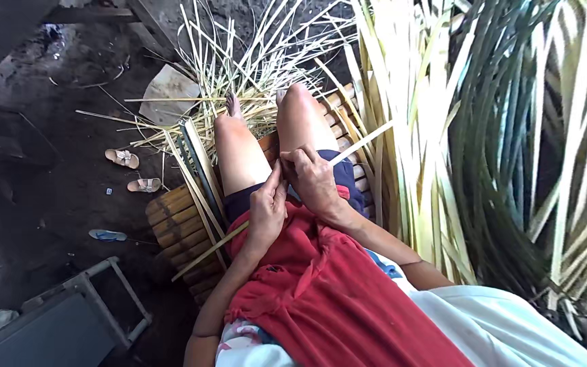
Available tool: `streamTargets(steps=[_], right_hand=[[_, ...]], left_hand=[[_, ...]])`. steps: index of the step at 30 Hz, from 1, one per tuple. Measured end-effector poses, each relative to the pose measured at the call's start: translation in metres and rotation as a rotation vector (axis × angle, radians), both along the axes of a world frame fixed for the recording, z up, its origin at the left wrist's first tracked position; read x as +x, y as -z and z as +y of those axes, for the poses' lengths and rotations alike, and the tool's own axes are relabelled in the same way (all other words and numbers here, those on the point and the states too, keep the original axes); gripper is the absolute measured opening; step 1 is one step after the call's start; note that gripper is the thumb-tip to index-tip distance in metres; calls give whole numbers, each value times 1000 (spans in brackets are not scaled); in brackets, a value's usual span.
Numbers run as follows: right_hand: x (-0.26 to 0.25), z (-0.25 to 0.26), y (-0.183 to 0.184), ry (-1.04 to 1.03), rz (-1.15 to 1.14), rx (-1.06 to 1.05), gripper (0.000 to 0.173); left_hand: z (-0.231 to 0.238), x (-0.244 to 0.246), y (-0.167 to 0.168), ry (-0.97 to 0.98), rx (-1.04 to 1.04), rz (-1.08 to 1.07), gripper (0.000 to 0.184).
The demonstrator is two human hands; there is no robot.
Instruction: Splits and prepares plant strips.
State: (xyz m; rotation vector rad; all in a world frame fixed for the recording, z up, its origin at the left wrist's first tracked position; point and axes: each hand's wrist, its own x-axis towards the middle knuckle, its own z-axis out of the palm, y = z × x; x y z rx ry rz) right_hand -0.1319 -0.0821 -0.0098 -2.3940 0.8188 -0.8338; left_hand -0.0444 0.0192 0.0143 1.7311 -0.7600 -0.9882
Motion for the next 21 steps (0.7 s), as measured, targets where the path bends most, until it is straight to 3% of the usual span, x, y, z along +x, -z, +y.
streamTargets(steps=[3,7,11,14,18,21], right_hand=[[0,0,-9,-24,-31,91,20],[0,3,-10,-165,-83,209,41],[-1,-3,-9,-263,-92,258,42],[-14,-22,-14,-348,-108,492,39],[-27,-31,-13,-294,-135,879,36],[-20,-36,-16,-457,-130,1255,44]], left_hand=[[1,2,0,-17,-20,-49,48],[4,6,0,-15,-39,-76,51],[8,14,2,-2,-57,-30,50],[16,26,7,-7,-80,-68,44],[20,31,19,29,-250,-342,35],[19,29,25,48,-324,-534,28]])
